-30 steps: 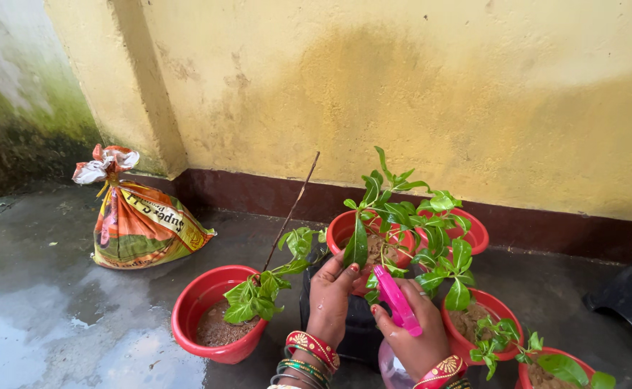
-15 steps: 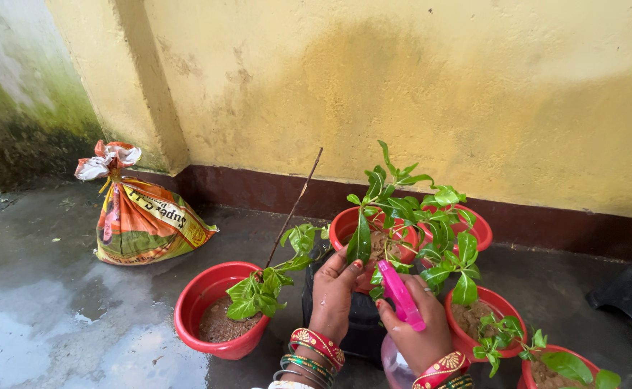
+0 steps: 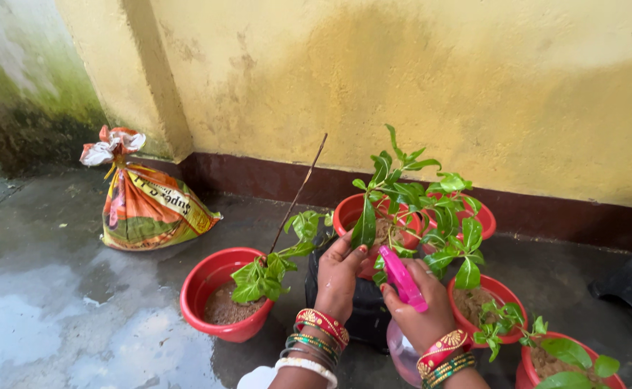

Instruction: The person sprays a plant in a red pot with a pink spray bottle while using their other hand to move leaves and stems.

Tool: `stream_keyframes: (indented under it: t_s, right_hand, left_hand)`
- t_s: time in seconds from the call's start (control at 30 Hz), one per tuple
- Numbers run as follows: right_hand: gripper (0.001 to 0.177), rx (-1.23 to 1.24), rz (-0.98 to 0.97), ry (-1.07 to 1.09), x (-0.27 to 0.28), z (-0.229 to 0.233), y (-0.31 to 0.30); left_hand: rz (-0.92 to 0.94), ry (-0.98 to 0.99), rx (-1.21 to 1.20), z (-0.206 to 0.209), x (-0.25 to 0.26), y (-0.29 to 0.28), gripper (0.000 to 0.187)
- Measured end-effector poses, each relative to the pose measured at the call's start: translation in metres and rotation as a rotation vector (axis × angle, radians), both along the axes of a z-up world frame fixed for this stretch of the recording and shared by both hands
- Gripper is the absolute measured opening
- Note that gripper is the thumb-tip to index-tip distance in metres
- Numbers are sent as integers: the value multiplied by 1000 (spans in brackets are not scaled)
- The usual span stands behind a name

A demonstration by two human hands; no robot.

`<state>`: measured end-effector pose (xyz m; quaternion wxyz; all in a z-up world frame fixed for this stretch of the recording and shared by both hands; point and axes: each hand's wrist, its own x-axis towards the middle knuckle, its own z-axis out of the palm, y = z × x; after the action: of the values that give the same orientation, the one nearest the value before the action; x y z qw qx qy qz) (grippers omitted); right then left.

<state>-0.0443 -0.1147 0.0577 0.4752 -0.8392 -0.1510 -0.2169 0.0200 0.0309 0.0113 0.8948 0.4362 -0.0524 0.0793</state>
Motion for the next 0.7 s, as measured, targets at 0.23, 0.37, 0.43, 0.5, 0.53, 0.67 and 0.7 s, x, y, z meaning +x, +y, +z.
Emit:
stream_keyframes:
  t_s: [0.23,0.37,0.43,0.5,0.53,0.67,0.7]
  right_hand:
    - [40,-2,65,-29,-2,-3,-3]
    - [38,-50,27,-7,-4,-5,-5]
    - [37,-58,28,-10,-3,-6,-7]
    - [37,-92,30,-58,-1,-8,-8]
    - [37,-90,36,-59,-1,-9,-8]
    - [38,-82,27,-62,-4,-10,-7]
    - [39,-50,39,-72,-5,-11,-7]
  left_hand:
    - [-21,-44,-70,-9,-1,-4,37]
    - [-2,-7,-15,-13,1,-6,37]
    - [11,20,-15,-15,2,-9,37]
    - [30,-28,-21,-17,4,-14,33]
    - [36,-29,-20,-17,3,-16,33]
    - [40,8,0,-15,-4,-19,34]
    - [37,29,-5,-14,-8,-20,35]
